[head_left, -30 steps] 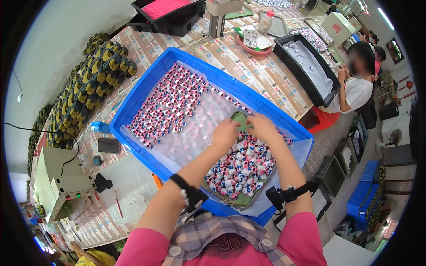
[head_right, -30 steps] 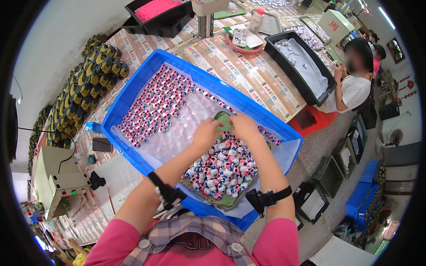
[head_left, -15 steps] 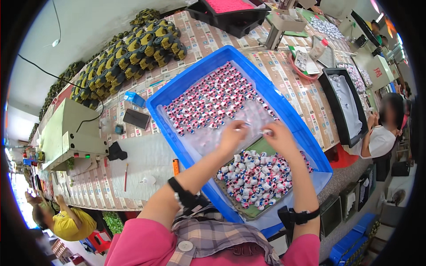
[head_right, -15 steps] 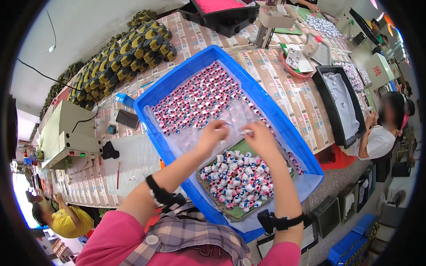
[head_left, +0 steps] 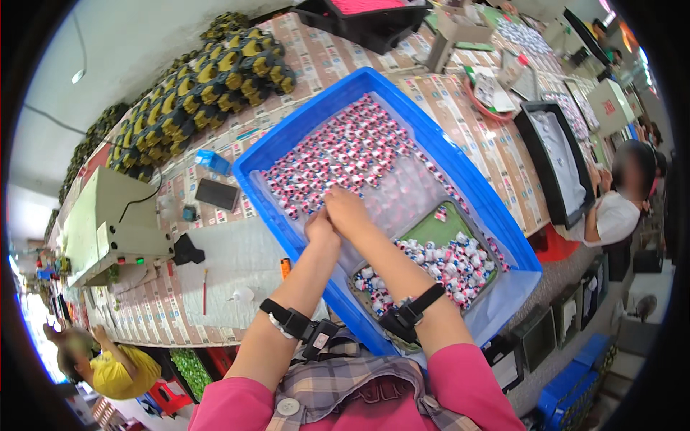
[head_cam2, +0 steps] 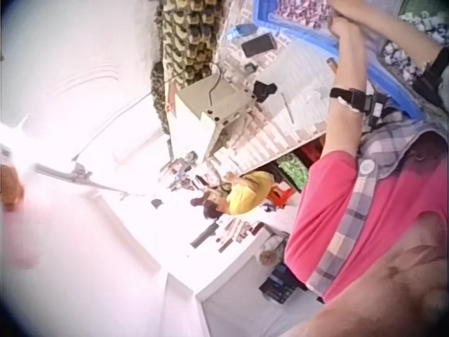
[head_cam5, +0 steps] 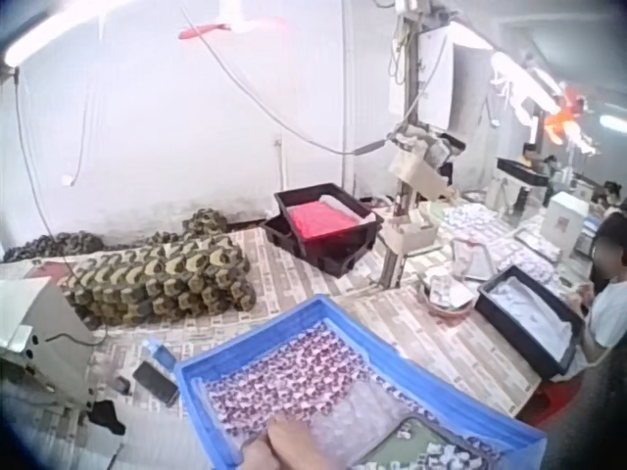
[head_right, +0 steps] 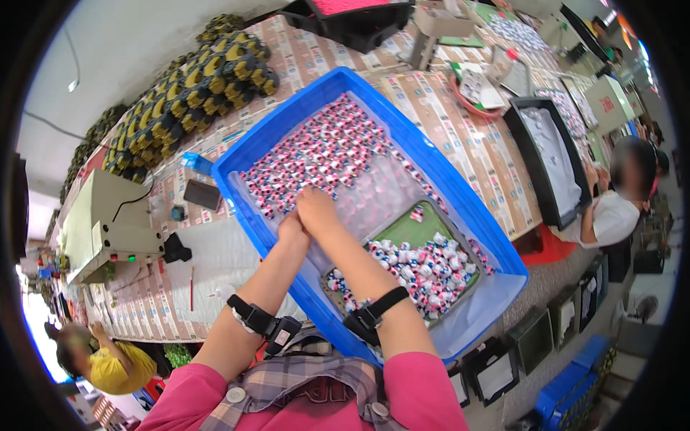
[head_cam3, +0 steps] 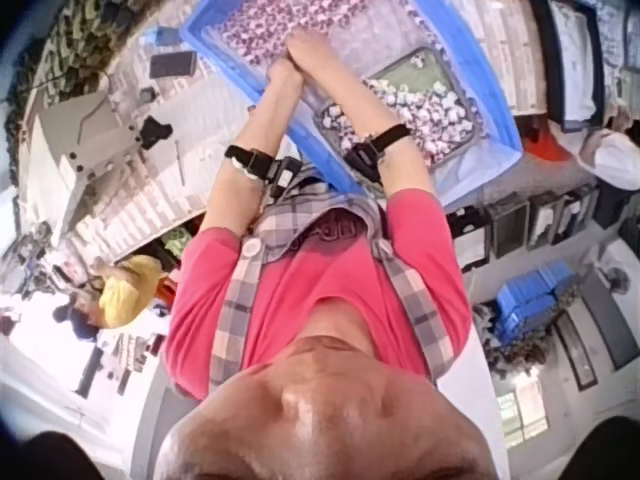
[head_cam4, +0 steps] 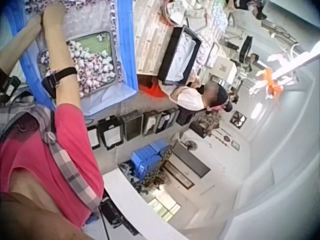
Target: Assemble small plastic toy parts and organize them into rows and trays.
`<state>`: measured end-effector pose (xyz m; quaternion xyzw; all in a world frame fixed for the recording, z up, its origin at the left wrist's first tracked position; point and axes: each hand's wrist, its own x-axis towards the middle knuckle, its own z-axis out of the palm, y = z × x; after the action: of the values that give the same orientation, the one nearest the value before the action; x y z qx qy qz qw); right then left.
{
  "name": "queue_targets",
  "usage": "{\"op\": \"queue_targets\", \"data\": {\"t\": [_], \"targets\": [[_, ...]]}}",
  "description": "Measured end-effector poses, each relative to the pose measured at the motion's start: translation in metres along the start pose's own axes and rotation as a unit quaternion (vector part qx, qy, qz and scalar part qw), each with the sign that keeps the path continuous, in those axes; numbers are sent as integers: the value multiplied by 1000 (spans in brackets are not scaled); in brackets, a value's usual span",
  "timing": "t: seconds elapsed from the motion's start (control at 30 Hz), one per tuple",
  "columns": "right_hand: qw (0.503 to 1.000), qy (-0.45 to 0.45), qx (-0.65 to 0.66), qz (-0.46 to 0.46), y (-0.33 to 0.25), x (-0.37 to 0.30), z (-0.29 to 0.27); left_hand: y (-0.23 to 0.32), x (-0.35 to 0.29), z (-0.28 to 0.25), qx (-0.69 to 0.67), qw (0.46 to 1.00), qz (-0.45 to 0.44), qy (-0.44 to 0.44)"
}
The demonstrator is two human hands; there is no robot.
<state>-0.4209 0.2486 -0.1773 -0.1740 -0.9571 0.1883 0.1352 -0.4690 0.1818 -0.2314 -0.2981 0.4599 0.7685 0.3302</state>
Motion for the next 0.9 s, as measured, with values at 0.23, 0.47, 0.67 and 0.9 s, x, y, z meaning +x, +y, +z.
{"op": "queue_targets", "data": {"t": [0.23,0.47,0.67,0.9], "targets": [[996,45,12,80,46,-34,-71,22,-34,14,107,987,-87,85],[976,-62,-81,193,153,-147,-155,-9,-99,35,290,944,131,-82],[935,-112,-164,293,130,-161,-138,-83,-109,98,629,467,475,-401],[948,64,-101,295,134,-172,-146,-139,-108,112,690,279,541,-392]]}}
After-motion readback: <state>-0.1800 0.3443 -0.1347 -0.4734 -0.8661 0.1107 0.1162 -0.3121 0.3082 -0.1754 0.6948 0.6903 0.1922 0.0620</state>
